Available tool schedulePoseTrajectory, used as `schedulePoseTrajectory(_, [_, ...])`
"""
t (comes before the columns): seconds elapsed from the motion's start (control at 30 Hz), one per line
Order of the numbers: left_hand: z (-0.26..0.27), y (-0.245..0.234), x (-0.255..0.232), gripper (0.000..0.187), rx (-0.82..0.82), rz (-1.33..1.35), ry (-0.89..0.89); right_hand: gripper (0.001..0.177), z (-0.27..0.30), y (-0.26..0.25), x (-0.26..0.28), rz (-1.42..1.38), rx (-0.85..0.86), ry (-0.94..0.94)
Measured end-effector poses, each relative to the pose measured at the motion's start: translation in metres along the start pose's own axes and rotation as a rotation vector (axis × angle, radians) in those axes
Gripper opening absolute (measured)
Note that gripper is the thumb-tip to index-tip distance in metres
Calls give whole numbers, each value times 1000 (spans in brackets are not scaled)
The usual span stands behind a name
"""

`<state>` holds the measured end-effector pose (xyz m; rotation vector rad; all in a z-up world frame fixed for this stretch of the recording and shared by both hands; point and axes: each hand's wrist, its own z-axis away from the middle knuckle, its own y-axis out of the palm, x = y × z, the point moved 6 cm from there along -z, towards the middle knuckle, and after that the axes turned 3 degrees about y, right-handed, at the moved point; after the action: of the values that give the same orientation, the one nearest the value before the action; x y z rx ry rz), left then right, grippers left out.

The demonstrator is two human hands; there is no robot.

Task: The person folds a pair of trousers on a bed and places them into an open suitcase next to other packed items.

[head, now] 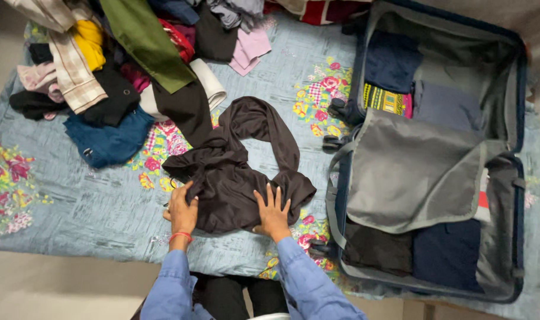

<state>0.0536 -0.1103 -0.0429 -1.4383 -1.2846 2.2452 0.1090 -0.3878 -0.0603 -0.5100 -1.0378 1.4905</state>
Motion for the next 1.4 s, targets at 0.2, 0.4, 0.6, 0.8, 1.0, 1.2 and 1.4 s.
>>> schedulePoseTrajectory(0.2, [16, 22, 9, 48, 15, -9, -60, 120, -32, 89, -37, -42, 307, 34])
schedulePoseTrajectory(0.4, [26, 46, 4, 41, 76, -54, -82, 111, -38, 93, -42, -111, 320, 13])
schedulePoseTrajectory(0.6, [18, 29, 6, 42, -169, 6, -45, 94, -39, 84, -25, 16, 250, 61])
schedulePoseTrajectory(0.8, [-6, -8, 13, 37, -288, 107, -51, 45, -44, 66, -22, -31, 88, 30])
schedulePoseTrajectory(1.0, [-31, 13, -11, 29, -298, 158, -90, 43, -64, 54, -57, -117, 622, -191])
schedulePoseTrajectory(1.2, [-33, 36, -11, 26, -336, 226, -5, 34, -66, 59, -64, -295, 635, -263])
schedulePoseTrajectory(1.4, [-64, 30, -33, 27, -289, 277, 53, 34, -80, 13, -80, -512, 166, -49])
